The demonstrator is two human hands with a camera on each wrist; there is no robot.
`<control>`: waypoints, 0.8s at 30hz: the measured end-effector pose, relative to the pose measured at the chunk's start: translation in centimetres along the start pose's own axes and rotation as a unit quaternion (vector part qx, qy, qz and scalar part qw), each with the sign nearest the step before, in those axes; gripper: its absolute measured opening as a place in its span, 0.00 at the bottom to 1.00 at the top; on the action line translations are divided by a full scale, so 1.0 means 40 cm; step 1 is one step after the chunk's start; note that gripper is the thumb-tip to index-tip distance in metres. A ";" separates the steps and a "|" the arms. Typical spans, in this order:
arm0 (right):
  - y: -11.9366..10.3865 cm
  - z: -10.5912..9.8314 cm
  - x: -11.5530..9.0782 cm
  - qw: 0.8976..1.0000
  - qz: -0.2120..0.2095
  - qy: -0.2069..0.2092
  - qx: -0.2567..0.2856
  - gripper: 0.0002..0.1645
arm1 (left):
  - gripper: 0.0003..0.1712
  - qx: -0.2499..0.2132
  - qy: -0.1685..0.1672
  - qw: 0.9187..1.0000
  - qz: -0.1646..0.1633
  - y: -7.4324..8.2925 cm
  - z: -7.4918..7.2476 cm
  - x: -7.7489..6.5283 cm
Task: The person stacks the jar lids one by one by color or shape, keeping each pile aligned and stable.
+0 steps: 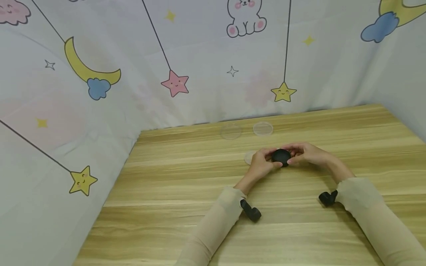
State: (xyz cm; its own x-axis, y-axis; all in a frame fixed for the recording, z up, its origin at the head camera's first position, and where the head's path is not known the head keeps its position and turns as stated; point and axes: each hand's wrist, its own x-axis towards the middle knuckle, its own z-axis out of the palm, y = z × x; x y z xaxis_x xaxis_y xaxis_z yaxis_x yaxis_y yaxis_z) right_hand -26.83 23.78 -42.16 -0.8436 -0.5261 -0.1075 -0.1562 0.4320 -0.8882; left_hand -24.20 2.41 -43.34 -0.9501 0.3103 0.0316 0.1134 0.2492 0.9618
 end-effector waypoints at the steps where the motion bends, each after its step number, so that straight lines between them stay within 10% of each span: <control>1: 0.000 0.001 0.000 1.000 -0.001 -0.001 0.000 0.36 | 0.31 0.001 0.000 1.000 0.000 0.001 0.000 -0.001; 24: 0.006 -0.003 -0.003 0.999 -0.008 -0.022 0.028 0.36 | 0.34 0.027 -0.008 1.000 0.003 0.006 -0.008 0.000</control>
State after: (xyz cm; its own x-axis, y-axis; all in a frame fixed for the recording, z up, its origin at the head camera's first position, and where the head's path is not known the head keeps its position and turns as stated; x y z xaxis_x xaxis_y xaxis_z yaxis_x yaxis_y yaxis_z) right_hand -26.84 24.02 -42.30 -0.8173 -0.5653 -0.1113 -0.1401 0.3825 -0.9133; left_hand -24.28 2.17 -43.02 -0.9444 0.3270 0.0331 0.1359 0.2968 0.9452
